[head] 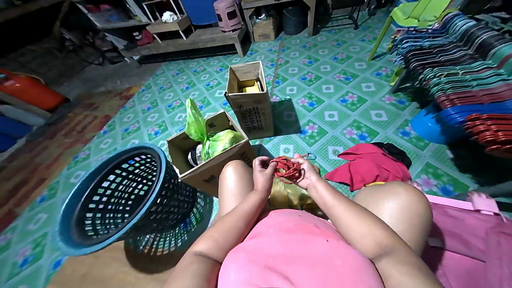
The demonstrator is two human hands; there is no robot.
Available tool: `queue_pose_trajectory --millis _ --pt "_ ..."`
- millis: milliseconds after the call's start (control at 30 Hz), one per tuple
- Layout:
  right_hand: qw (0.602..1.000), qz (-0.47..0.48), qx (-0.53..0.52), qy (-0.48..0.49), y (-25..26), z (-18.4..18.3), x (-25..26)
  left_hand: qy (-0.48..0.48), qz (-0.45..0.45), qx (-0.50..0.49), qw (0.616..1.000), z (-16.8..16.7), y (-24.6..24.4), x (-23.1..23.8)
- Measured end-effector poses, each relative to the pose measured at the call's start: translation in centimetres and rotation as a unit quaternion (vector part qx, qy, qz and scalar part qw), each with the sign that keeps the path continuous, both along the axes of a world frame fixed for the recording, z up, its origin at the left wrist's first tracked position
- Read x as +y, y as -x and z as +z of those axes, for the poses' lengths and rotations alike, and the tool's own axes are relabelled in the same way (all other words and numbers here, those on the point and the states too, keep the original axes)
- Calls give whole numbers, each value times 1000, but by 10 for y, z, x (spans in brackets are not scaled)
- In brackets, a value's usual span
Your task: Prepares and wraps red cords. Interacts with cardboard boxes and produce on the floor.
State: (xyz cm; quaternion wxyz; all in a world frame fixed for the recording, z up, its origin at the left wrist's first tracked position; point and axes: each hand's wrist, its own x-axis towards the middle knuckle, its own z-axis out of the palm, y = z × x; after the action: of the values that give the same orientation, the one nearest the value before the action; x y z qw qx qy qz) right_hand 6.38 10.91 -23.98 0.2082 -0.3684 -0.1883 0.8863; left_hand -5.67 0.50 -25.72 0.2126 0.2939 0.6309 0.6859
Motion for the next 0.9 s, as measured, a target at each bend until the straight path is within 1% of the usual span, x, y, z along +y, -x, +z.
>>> queue_pose_trajectory --millis 33,100,133,167,200,233,300,367,400,433,467,500,533,600,633,667,700,733,800,900 --pt "1000 -7 0 4 1 -1 -1 -1 21 61 998 0 2 -1" --pt "1000 -19 -6 8 2 -3 0 9 5 173 985 1 6 -2" --pt "1000 -23 -10 11 3 -3 1 22 -18 202 979 2 7 -3" --pt "999 -25 -16 12 3 -2 2 36 -41 205 977 4 6 -3" --pt "999 -25 -26 12 2 -1 2 44 -58 182 981 6 5 -4" --pt "999 -22 -38 8 1 1 3 44 -71 129 988 7 4 -4" --pt "998 -8 -55 -7 1 4 4 12 -85 -27 996 11 4 -5" --pt "998 12 -66 -20 0 6 3 -34 -90 -158 983 10 6 -4" --pt "997 22 -69 -23 0 5 3 -49 -99 -198 974 9 8 -4" --pt "996 30 -74 -25 0 5 2 -52 -114 -214 969 9 10 -5" --pt "996 37 -79 -27 0 4 2 -37 -131 -204 970 9 12 -6" --pt "995 42 -81 -27 0 3 1 -10 -149 -168 974 10 13 -6" --pt "996 44 -76 -25 0 4 1 20 -165 -115 979 10 15 -5" --pt "998 31 -47 -20 0 6 -2 74 -193 34 978 10 16 -4" --pt "999 22 -35 -18 0 7 -3 80 -200 108 971 10 15 -5" --pt "999 7 -31 -12 1 9 -5 66 -206 157 964 8 15 -6" --pt "999 -11 -31 -9 1 13 -6 45 -214 177 960 6 15 -7" --pt "999 -27 -30 -12 1 15 -6 32 -222 176 958 5 15 -8" --pt "998 -40 -18 -38 0 17 -5 39 -228 164 959 6 13 -9" --pt "997 16 9 -77 -4 17 -4 53 -223 160 960 11 6 -7"
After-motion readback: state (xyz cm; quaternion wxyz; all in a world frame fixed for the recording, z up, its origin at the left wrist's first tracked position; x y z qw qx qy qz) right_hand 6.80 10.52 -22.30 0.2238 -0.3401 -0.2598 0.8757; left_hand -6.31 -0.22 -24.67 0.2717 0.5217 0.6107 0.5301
